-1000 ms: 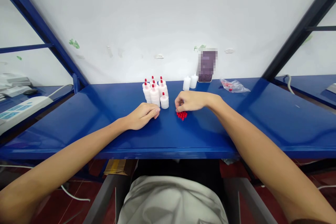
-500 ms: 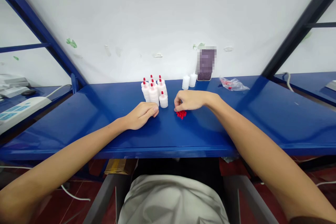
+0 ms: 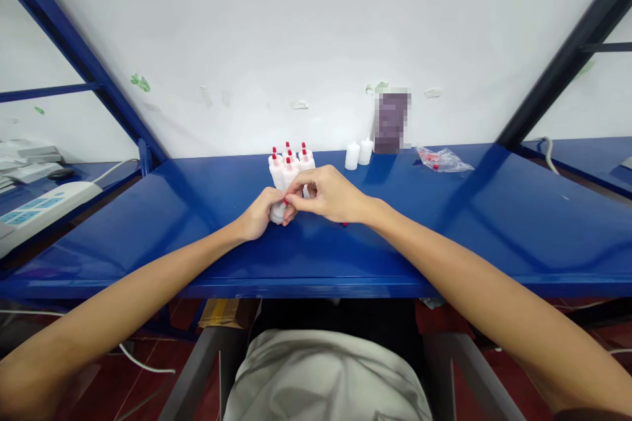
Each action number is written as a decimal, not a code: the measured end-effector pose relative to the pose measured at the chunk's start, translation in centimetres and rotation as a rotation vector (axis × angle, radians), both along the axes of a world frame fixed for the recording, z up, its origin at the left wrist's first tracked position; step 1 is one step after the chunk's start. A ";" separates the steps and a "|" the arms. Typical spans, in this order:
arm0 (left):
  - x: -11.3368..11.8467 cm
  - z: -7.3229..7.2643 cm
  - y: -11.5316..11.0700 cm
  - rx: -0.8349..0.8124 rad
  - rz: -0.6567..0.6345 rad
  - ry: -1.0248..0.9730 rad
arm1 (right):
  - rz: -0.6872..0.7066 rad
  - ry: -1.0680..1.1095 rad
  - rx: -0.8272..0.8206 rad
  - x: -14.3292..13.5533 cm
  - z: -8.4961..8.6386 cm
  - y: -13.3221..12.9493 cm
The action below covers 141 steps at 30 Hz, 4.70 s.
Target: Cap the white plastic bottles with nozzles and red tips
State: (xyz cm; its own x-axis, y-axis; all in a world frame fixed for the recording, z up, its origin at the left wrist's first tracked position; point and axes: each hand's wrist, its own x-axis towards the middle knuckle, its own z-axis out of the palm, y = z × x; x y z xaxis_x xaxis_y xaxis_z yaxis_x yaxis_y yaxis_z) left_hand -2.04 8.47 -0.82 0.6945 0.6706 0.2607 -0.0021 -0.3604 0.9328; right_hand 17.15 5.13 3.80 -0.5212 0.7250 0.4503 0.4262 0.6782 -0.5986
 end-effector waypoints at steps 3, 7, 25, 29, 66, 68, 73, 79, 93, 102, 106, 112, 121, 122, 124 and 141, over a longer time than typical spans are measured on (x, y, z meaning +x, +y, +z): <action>-0.1 0.1 0.0 -0.030 -0.030 -0.058 | 0.003 0.013 0.027 -0.5 -0.3 -0.2; -0.2 0.4 -0.4 -0.098 -0.032 -0.071 | 0.021 0.032 0.033 -0.9 -0.9 -0.2; -1.1 0.7 0.0 0.269 0.037 0.239 | -0.403 -0.040 0.213 2.5 0.1 2.6; -1.1 1.1 -0.2 0.393 0.004 0.255 | -0.340 -0.189 0.226 1.9 -0.8 3.0; -1.0 1.0 -0.6 0.480 -0.030 0.358 | 0.056 -0.638 -0.366 5.3 1.5 2.4; -0.9 1.0 -0.6 0.447 -0.012 0.337 | 0.039 -0.543 -0.308 4.9 1.7 2.1; -0.6 0.8 -0.5 0.331 0.065 0.266 | -0.003 -0.080 -0.179 2.2 1.2 0.6; -0.8 0.5 -0.3 0.251 0.055 0.201 | 0.033 0.075 -0.123 -0.1 -0.6 0.0; -0.7 0.4 -0.2 0.367 0.057 -0.001 | 0.062 0.134 0.051 -1.5 -1.8 -0.2; -1.1 0.3 0.2 0.396 0.104 0.098 | -0.286 0.072 0.245 2.4 3.0 1.8; -1.0 0.6 -0.3 0.574 -0.025 0.335 | -0.299 -0.261 0.262 2.4 3.4 3.1; -0.8 0.8 -0.6 0.641 -0.021 0.405 | -0.289 -0.390 0.213 1.2 2.7 3.0; -0.7 1.4 -0.7 0.685 -0.024 0.291 | -0.718 -0.334 0.145 8.2 2.0 7.0; -0.6 1.4 -0.7 0.682 -0.043 0.292 | -0.776 -0.372 0.115 9.0 1.4 7.8; -0.4 1.4 -0.7 0.674 -0.081 0.312 | -0.839 -0.407 0.049 10.1 0.0 9.0; -0.4 1.3 -1.0 0.659 0.031 0.284 | -0.124 -0.011 -0.377 6.8 -0.9 4.7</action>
State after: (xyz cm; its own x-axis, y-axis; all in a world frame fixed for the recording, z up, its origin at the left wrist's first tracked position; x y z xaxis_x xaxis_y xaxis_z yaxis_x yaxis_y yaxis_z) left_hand -2.40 7.48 0.50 0.7787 0.4564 0.4304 0.2277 -0.8449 0.4840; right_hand 23.96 9.79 2.87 -0.4222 0.8963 0.1353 0.4993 0.3545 -0.7906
